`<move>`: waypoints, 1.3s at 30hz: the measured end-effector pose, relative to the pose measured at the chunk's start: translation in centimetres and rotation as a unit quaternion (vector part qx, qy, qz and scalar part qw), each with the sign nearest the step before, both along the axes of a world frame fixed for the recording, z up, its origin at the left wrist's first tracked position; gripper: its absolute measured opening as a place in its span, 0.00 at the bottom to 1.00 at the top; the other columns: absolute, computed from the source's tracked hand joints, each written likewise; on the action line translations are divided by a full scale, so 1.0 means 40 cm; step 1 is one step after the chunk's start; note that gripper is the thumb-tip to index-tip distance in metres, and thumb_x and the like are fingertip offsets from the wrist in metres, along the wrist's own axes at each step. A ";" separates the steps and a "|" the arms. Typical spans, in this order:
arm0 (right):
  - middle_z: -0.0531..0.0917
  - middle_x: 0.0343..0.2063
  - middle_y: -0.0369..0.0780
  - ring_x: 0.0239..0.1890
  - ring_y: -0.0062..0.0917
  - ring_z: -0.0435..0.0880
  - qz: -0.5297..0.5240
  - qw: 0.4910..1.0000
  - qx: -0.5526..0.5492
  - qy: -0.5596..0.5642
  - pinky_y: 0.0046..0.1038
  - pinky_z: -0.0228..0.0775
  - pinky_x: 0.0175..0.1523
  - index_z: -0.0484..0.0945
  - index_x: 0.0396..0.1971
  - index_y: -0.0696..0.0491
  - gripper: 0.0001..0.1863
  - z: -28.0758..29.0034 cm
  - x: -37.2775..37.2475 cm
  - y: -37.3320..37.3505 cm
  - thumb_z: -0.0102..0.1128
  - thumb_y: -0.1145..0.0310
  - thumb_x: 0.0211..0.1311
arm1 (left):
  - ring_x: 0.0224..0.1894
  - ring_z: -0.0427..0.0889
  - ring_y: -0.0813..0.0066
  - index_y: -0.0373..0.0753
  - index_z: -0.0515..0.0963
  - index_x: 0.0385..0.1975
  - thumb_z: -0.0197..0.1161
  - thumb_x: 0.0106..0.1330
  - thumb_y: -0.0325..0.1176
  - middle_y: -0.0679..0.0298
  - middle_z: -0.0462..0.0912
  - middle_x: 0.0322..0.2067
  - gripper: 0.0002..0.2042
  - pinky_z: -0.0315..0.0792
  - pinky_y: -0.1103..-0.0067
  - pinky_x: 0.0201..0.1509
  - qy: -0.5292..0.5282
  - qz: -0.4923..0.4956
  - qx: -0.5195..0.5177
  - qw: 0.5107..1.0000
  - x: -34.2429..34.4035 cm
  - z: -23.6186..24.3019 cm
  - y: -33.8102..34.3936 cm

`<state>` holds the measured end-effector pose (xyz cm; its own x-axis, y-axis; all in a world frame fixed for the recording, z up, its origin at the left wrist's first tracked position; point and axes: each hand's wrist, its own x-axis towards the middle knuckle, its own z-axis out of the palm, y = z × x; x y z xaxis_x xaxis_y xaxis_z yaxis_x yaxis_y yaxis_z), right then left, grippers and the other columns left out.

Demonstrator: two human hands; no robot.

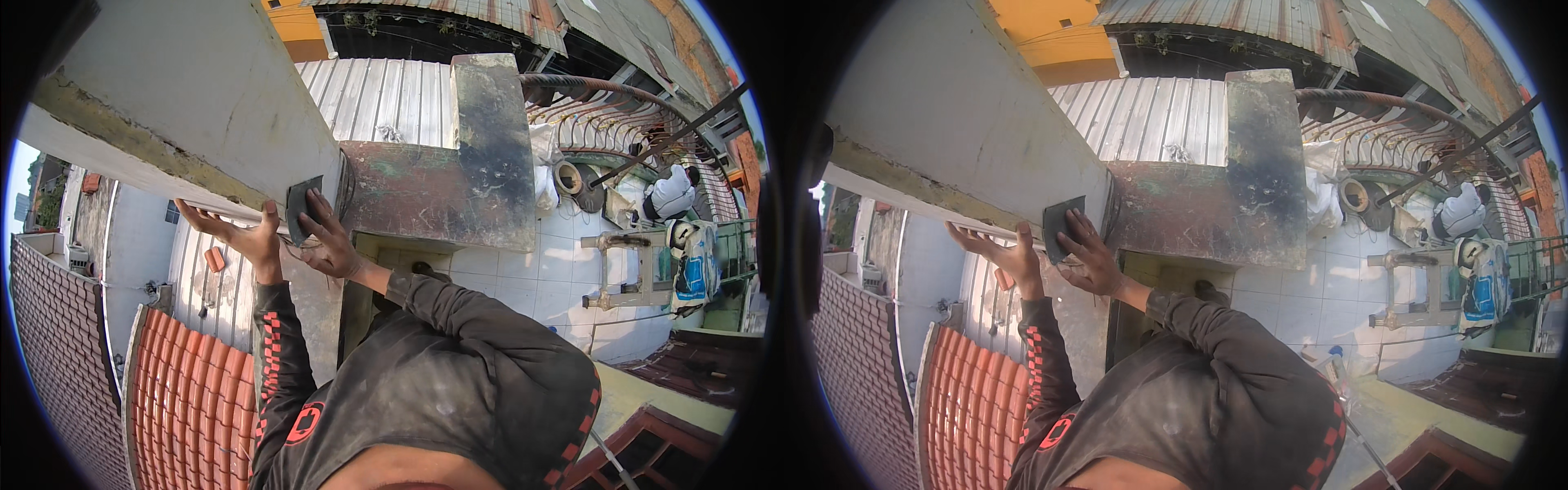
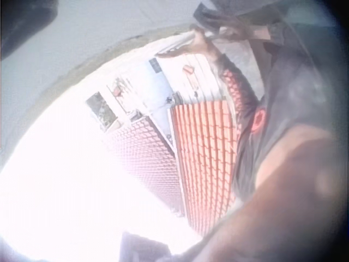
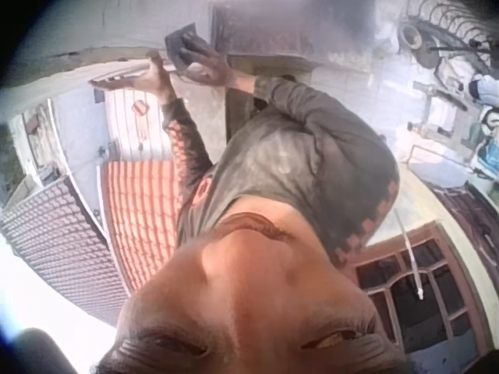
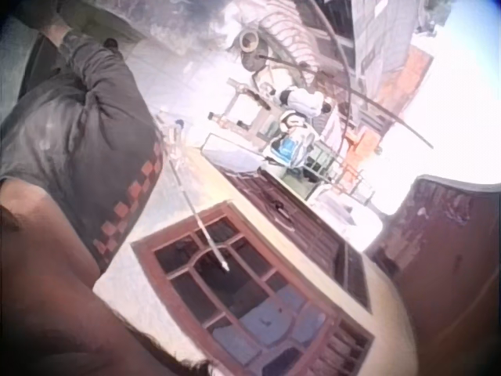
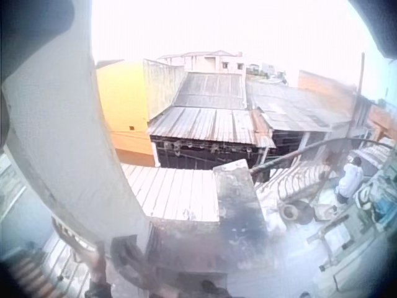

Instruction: The person smooths a concrete pillar on a rooftop using a sanding block and a scraper. They repeatedly rub the pillar's surface with the sanding block and occasionally use the scraper to remove material.

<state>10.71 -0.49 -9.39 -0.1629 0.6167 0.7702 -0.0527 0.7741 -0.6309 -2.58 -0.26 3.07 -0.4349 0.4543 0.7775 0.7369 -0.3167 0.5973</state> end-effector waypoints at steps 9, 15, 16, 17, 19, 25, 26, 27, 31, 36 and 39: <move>0.73 0.67 0.42 0.73 0.37 0.66 -0.040 0.999 -0.006 -0.035 0.49 0.54 0.77 0.74 0.64 0.50 0.31 0.025 0.055 0.014 0.68 0.69 0.59 | 0.78 0.39 0.46 0.39 0.32 0.76 0.71 0.59 0.59 0.44 0.36 0.74 0.60 0.43 0.48 0.79 -0.003 -0.053 0.000 0.999 0.035 0.017 0.005; 0.87 0.49 0.43 0.52 0.37 0.85 0.033 0.992 -0.117 0.033 0.49 0.61 0.73 0.83 0.49 0.55 0.13 0.068 0.154 -0.019 0.63 0.71 0.66 | 0.77 0.49 0.50 0.37 0.47 0.74 0.62 0.67 0.55 0.46 0.47 0.74 0.44 0.52 0.48 0.77 0.001 0.053 -0.006 0.999 0.121 -0.020 -0.129; 0.87 0.36 0.45 0.34 0.39 0.85 0.007 0.993 -0.092 0.067 0.43 0.73 0.60 0.83 0.40 0.59 0.10 0.080 0.185 -0.026 0.60 0.67 0.71 | 0.75 0.53 0.51 0.36 0.50 0.73 0.62 0.68 0.54 0.46 0.52 0.71 0.42 0.55 0.50 0.76 -0.038 0.017 -0.014 0.999 0.157 -0.031 -0.155; 0.86 0.33 0.46 0.31 0.38 0.82 0.025 0.988 -0.147 0.041 0.41 0.72 0.54 0.82 0.38 0.60 0.12 0.097 0.231 -0.040 0.60 0.64 0.71 | 0.73 0.58 0.51 0.35 0.53 0.71 0.61 0.69 0.53 0.46 0.58 0.69 0.40 0.58 0.52 0.74 -0.073 -0.015 -0.023 0.997 0.199 -0.038 -0.182; 0.83 0.27 0.46 0.25 0.37 0.78 0.064 0.965 -0.253 -0.018 0.37 0.71 0.42 0.81 0.34 0.61 0.17 0.118 0.345 -0.078 0.58 0.60 0.73 | 0.64 0.72 0.54 0.31 0.60 0.67 0.58 0.72 0.51 0.49 0.73 0.59 0.34 0.68 0.60 0.69 -0.108 -0.055 -0.058 0.991 0.290 -0.067 -0.234; 0.85 0.30 0.43 0.34 0.17 0.77 0.216 0.880 -0.420 -0.049 0.27 0.70 0.39 0.81 0.46 0.63 0.23 0.100 0.673 -0.147 0.58 0.54 0.74 | 0.53 0.79 0.70 0.29 0.72 0.60 0.61 0.73 0.44 0.58 0.81 0.53 0.25 0.71 0.73 0.60 -0.353 -0.286 -0.384 0.804 0.491 -0.210 -0.359; 0.87 0.34 0.42 0.37 0.17 0.79 0.245 0.870 -0.427 -0.022 0.25 0.73 0.42 0.81 0.50 0.63 0.24 0.100 0.717 -0.145 0.58 0.54 0.74 | 0.48 0.81 0.77 0.29 0.79 0.51 0.62 0.74 0.41 0.63 0.85 0.45 0.19 0.73 0.77 0.54 -0.387 -0.283 -0.399 0.781 0.560 -0.207 -0.350; 0.87 0.35 0.43 0.40 0.17 0.80 0.220 0.867 -0.443 -0.056 0.26 0.73 0.46 0.81 0.51 0.62 0.23 0.086 0.768 -0.143 0.58 0.55 0.74 | 0.44 0.80 0.80 0.29 0.80 0.48 0.64 0.73 0.39 0.65 0.85 0.42 0.16 0.73 0.79 0.50 -0.400 -0.298 -0.404 0.766 0.601 -0.224 -0.338; 0.86 0.49 0.49 0.52 0.27 0.84 0.178 0.859 -0.463 -0.123 0.30 0.74 0.55 0.77 0.59 0.60 0.25 0.020 0.958 -0.154 0.61 0.57 0.72 | 0.36 0.78 0.87 0.29 0.85 0.41 0.67 0.71 0.35 0.70 0.86 0.34 0.12 0.73 0.82 0.40 -0.427 -0.319 -0.438 0.724 0.754 -0.234 -0.329; 0.82 0.57 0.52 0.62 0.41 0.80 0.150 0.802 -0.525 -0.242 0.38 0.69 0.65 0.70 0.67 0.56 0.31 0.006 1.166 -0.203 0.63 0.57 0.69 | 0.33 0.75 0.89 0.28 0.84 0.39 0.69 0.69 0.37 0.72 0.82 0.29 0.14 0.71 0.82 0.37 -0.376 -0.280 -0.512 0.720 0.777 -0.243 -0.389; 0.78 0.60 0.54 0.65 0.50 0.74 0.165 0.749 -0.523 -0.371 0.42 0.63 0.70 0.66 0.69 0.56 0.35 -0.086 1.252 -0.262 0.59 0.50 0.70 | 0.30 0.69 0.90 0.30 0.82 0.34 0.68 0.68 0.38 0.74 0.76 0.25 0.14 0.66 0.82 0.32 -0.338 -0.250 -0.533 0.734 0.740 -0.260 -0.422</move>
<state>60.77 -10.98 -12.82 -0.5833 0.6517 -0.4848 0.5332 -0.1431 -0.8338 27.02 -17.14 -7.31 -0.1296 0.8824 -0.4523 0.1095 0.4661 0.8779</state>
